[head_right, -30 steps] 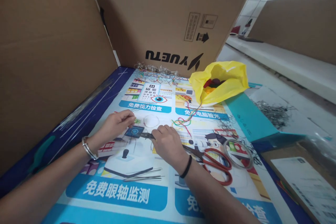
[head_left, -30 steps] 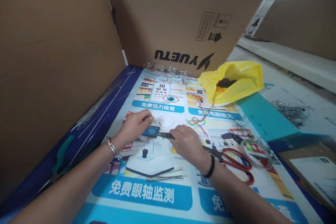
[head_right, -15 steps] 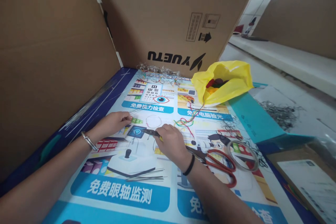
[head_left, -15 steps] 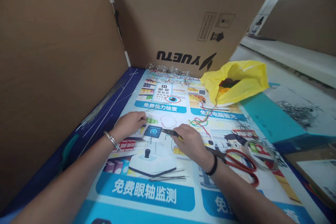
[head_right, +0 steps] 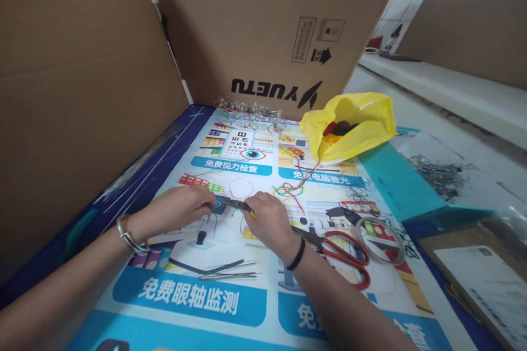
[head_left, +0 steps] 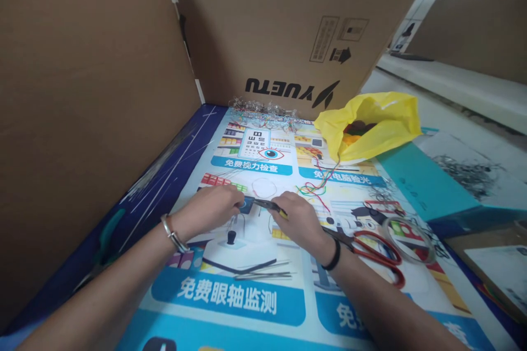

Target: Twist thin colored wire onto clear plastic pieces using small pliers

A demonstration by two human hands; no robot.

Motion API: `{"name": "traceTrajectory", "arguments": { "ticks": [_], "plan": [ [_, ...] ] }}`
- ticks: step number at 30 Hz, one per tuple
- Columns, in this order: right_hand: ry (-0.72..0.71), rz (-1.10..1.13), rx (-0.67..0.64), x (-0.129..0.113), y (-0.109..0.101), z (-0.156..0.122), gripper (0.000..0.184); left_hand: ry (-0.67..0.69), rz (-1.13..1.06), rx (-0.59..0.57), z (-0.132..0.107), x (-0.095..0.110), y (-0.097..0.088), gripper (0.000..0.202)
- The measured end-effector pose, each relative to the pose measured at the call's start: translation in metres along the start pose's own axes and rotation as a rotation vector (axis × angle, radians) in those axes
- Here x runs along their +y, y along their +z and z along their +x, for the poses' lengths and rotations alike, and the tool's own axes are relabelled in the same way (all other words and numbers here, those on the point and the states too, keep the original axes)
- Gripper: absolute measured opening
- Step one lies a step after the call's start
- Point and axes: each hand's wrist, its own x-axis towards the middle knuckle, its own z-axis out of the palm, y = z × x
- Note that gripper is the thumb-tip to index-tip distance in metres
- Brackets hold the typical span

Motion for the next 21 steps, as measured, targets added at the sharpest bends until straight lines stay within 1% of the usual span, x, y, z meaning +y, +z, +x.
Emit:
{"name": "traceTrajectory", "arguments": {
  "ticks": [3, 10, 14, 21],
  "plan": [
    [0.002, 0.000, -0.004, 0.000, -0.001, 0.001, 0.007, 0.023, 0.042, -0.010, 0.000, 0.004, 0.005, 0.013],
    [0.002, 0.003, 0.001, -0.001, -0.001, 0.000, 0.007, 0.027, 0.040, 0.016, 0.005, -0.001, 0.023, 0.009],
    [-0.006, 0.001, 0.007, 0.000, 0.000, -0.001, 0.007, 0.024, 0.042, 0.018, 0.004, 0.000, 0.024, 0.010],
    [-0.006, -0.006, -0.003, -0.001, -0.001, -0.001, 0.007, 0.089, 0.114, 0.044, 0.003, 0.002, 0.021, 0.014]
  ]
}}
